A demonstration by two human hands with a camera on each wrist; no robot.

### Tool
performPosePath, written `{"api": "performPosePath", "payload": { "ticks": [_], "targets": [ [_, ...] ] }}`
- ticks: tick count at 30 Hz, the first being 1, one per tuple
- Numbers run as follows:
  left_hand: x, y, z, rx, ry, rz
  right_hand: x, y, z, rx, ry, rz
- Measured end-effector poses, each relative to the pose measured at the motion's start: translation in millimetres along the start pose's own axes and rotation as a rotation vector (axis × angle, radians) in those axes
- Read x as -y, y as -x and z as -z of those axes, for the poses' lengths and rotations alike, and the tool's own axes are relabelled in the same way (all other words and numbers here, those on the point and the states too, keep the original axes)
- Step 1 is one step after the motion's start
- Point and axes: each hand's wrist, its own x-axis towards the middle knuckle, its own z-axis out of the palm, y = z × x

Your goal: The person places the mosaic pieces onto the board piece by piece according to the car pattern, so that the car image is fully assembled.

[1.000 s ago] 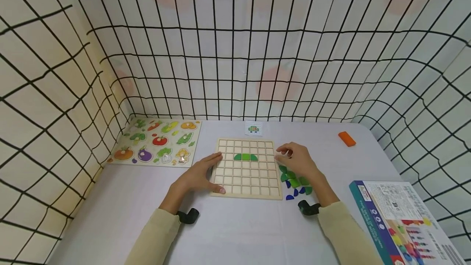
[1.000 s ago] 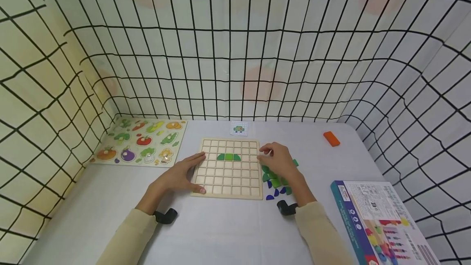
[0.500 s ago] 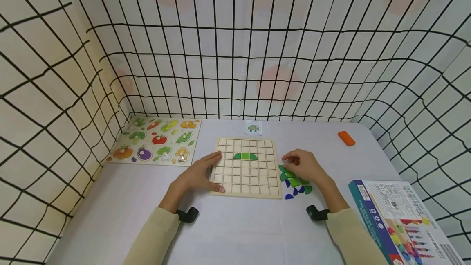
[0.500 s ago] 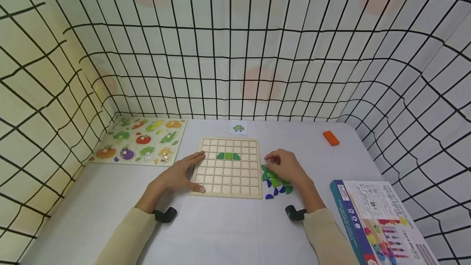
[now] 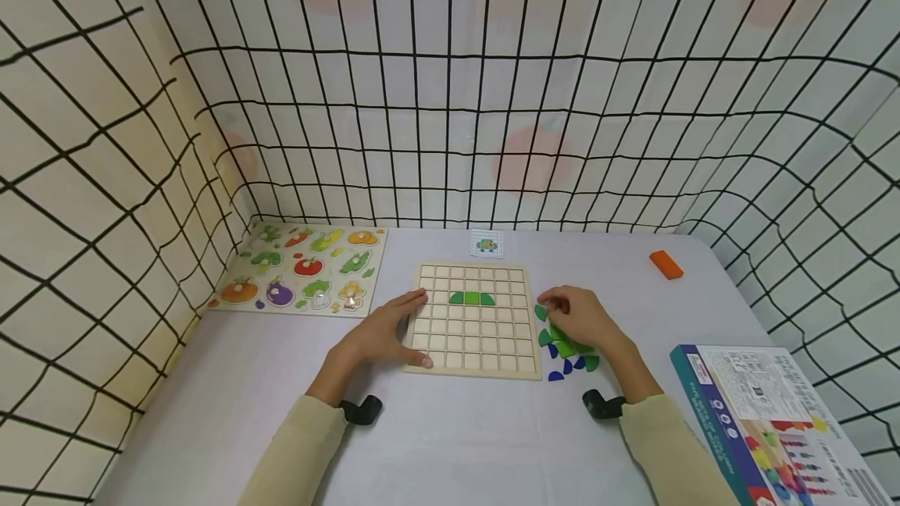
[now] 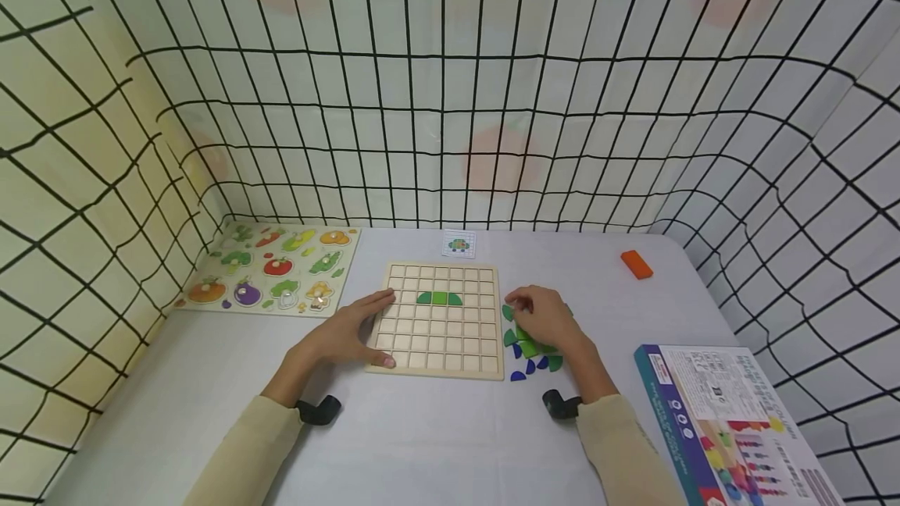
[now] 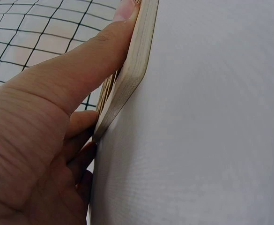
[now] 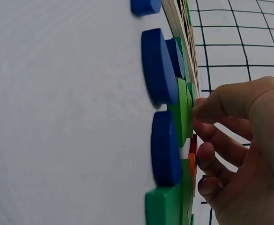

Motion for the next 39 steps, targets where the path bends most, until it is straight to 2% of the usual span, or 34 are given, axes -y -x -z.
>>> {"api": "performPosePath", "payload": {
  "ticks": [9,12,31,39],
  "targets": [
    [0.5,-0.2,0.3,-0.004,0.001,0.011,3,0.9,3,0.074,0.015,0.007],
    [0.3,-0.5,0.1,-0.007,0.010,-0.003,2,0.9,3,0.081,0.022,0.000],
    [4.8,-2.7,-2.9,-0.003,0.001,-0.001,3,2.5,8,0.020,-0.018,-0.023],
    [5.6,-2.5,-2.9,-0.003,0.021,0.015,19,-4.6,-6,-0.025,-0.085,0.052]
  ]
}}
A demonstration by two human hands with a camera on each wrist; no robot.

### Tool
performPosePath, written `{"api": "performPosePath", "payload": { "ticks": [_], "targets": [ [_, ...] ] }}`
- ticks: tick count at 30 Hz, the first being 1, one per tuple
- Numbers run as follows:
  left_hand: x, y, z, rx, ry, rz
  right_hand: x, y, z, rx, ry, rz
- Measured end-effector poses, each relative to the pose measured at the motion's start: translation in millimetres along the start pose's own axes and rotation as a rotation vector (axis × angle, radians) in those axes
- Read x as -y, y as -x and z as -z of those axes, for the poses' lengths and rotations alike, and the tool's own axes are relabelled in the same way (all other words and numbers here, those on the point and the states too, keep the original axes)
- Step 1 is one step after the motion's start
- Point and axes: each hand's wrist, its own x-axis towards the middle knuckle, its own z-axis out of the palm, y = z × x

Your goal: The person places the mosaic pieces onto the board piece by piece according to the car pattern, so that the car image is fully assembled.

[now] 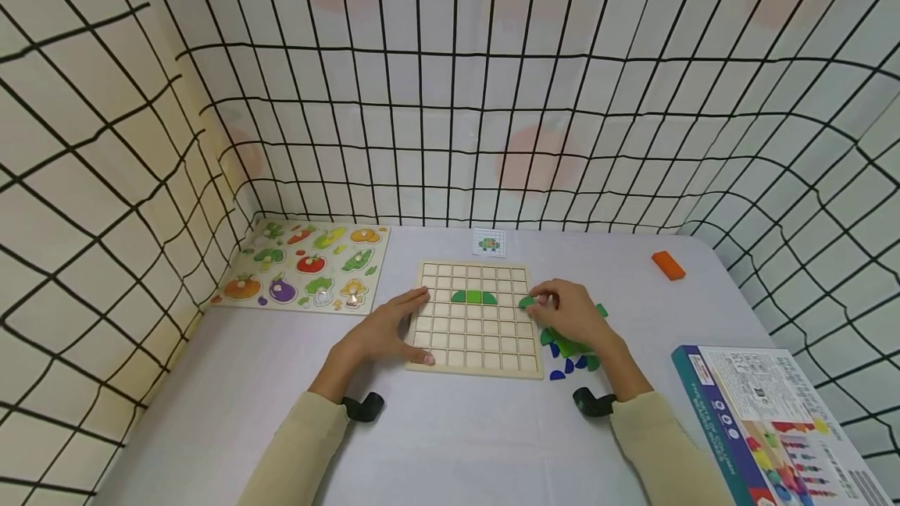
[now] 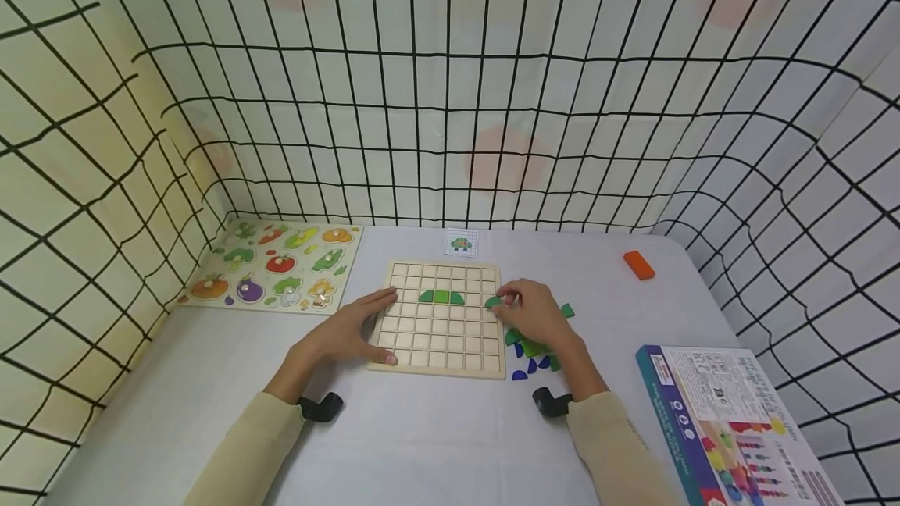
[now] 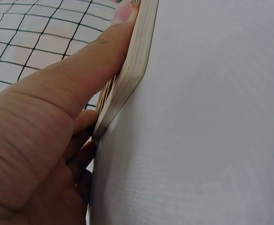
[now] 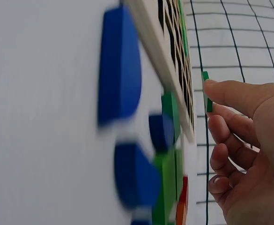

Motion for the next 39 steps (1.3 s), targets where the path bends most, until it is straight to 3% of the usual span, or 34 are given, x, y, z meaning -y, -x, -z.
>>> {"api": "performPosePath", "payload": {
  "ticks": [7,15,26,39],
  "targets": [
    [0.8,-0.1,-0.2,-0.001,0.003,0.000,21,-10.3,-17,-0.015,-0.066,-0.010],
    [-0.1,0.9,0.3,0.004,0.009,-0.011,43,-24.8,-39,-0.016,-0.108,0.043],
    [-1.7,2.2,2.8,0.015,-0.004,-0.010,63,-37.2,-65,0.010,-0.135,0.057],
    [2.7,1.4,5.6,0.046,-0.063,-0.053,84,-44.5,-90,0.055,-0.143,0.056]
  ]
}}
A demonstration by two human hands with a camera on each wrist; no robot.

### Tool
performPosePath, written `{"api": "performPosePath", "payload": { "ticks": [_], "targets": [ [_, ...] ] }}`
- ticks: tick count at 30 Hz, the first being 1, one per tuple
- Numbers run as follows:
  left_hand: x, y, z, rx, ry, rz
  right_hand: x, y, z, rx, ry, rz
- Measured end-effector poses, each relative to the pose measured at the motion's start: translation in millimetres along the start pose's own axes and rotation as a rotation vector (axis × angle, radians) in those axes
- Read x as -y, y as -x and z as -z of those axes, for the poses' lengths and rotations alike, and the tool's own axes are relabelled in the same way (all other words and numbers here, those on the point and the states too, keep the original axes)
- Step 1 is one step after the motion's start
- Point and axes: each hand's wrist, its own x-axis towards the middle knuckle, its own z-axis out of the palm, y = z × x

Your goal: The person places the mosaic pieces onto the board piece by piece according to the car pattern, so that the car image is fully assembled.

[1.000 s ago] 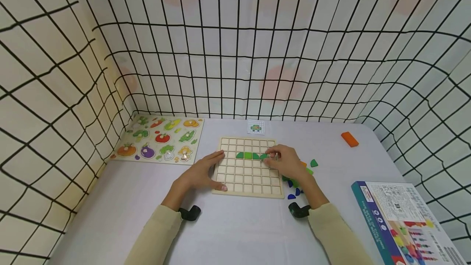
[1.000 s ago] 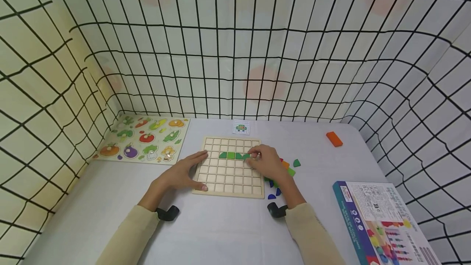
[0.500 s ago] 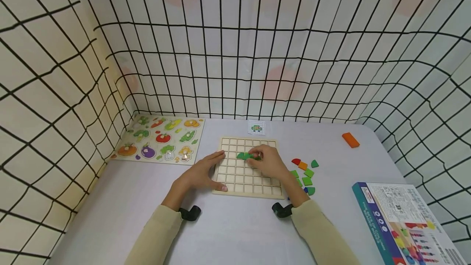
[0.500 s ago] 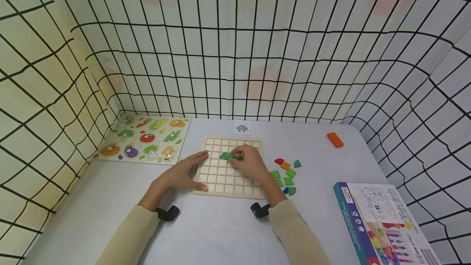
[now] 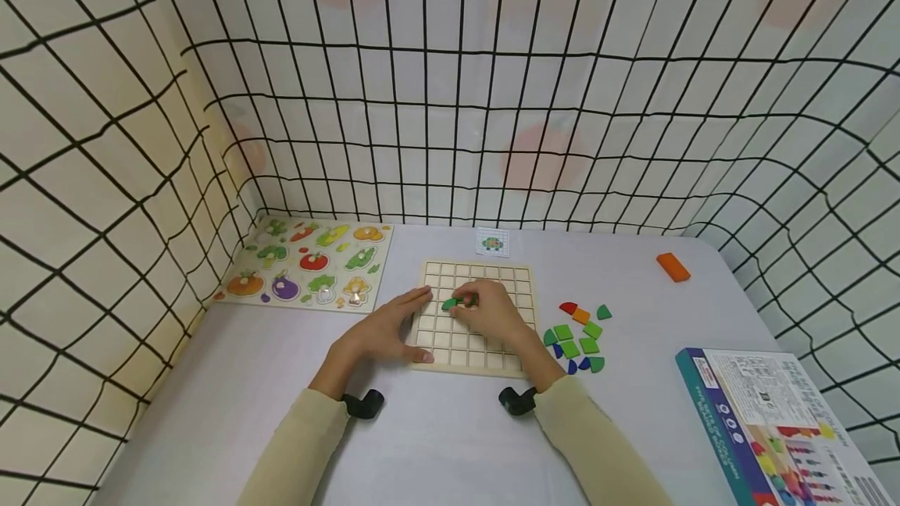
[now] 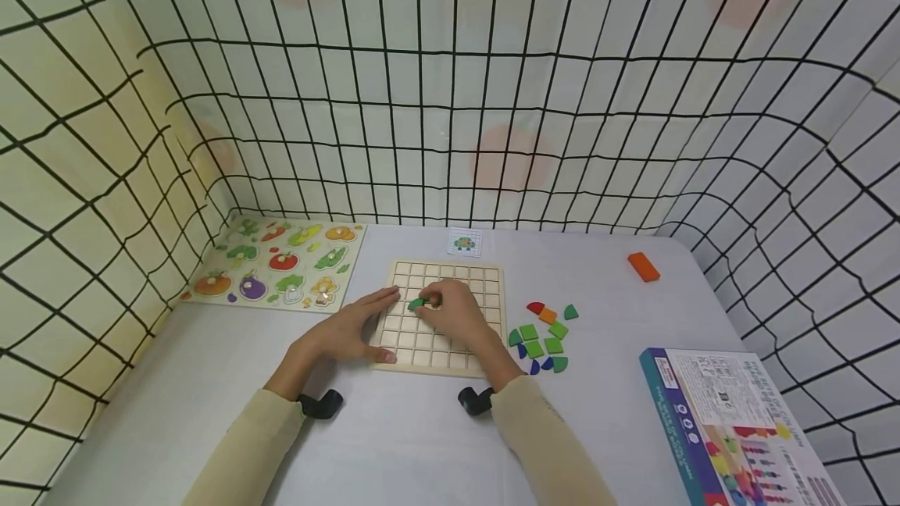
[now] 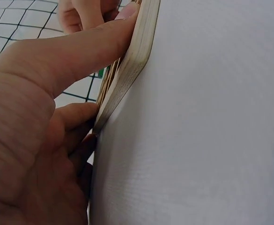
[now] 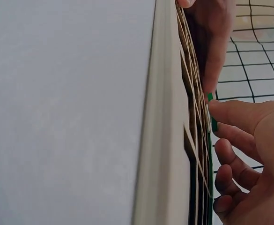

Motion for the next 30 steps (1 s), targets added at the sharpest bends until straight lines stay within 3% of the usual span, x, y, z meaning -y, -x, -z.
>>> {"api": "performPosePath", "payload": {
  "ticks": [16,30],
  "targets": [
    [0.9,-2.1,-1.4,-0.006,0.016,0.005,4.0,-3.7,-7.1,0.036,0.082,-0.015],
    [1.4,-1.7,-0.4,-0.011,0.018,-0.006,4.0,-3.8,-7.3,0.024,0.066,0.010]
  ]
}}
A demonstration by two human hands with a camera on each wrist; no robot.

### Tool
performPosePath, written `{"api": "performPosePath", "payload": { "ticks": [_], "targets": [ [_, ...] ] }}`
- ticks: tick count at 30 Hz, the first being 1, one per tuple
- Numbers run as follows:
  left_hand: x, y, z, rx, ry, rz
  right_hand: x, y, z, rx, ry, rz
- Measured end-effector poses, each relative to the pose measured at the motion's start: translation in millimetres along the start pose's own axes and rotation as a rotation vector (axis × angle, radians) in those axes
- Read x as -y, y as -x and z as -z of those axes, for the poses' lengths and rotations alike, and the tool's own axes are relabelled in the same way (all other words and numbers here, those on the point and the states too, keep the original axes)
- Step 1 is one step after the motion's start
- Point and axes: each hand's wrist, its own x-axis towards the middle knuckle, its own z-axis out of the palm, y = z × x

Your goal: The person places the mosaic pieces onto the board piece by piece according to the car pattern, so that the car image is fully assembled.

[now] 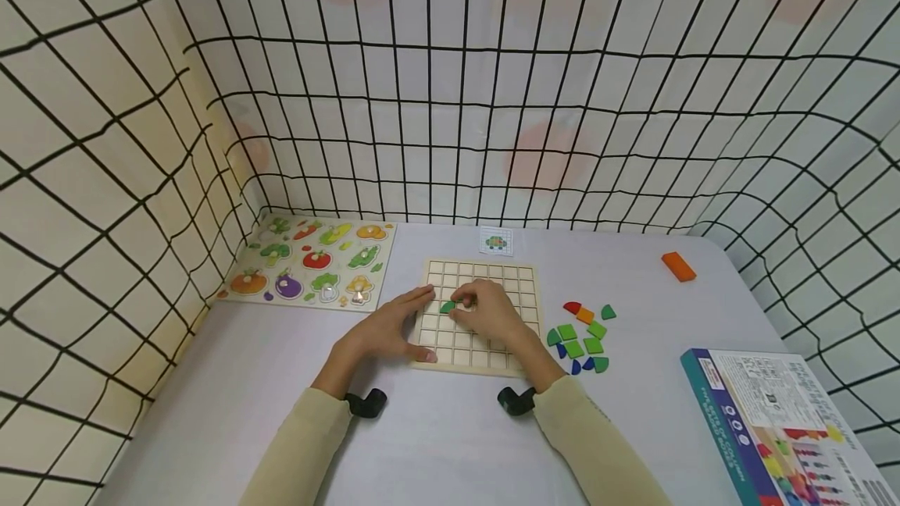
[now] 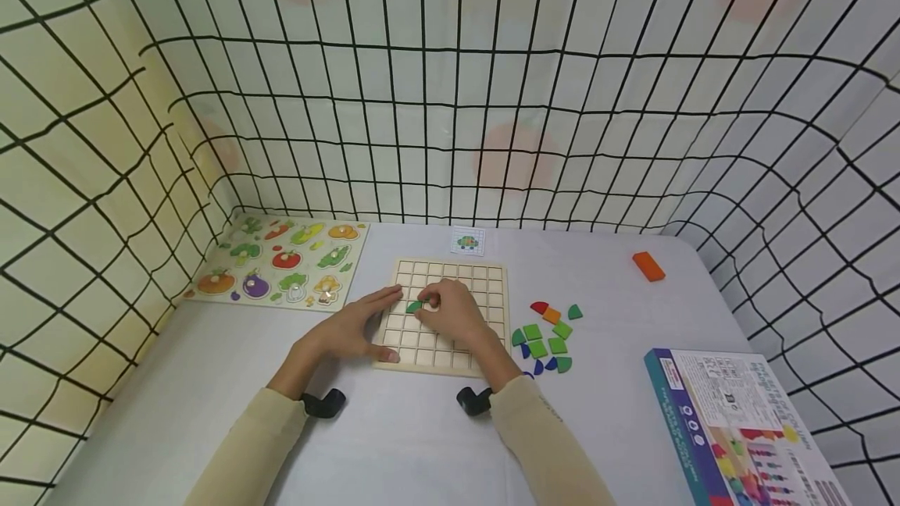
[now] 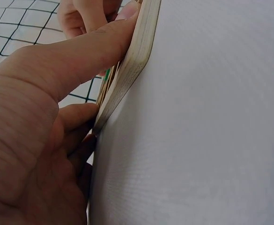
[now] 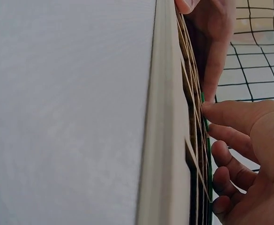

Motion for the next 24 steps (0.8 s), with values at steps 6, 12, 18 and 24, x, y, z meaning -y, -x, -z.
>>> {"api": "performPosePath", "payload": {
  "ticks": [6,12,18,24],
  "targets": [
    [-2.9,-1.4,-0.4,0.000,0.001,0.006,0,3.4,7,-0.020,-0.028,-0.011],
    [-4.6,-2.1,-1.2,0.006,-0.007,0.023,-6,15.9,23,-0.063,-0.040,-0.031],
    [-4.2,-1.8,-2.1,0.003,-0.005,0.037,-24,32.7,46,-0.106,-0.031,-0.037],
    [-2.9,-0.6,-1.8,-0.004,-0.003,0.029,-45,48.2,71,-0.152,0.001,-0.079]
  ]
}}
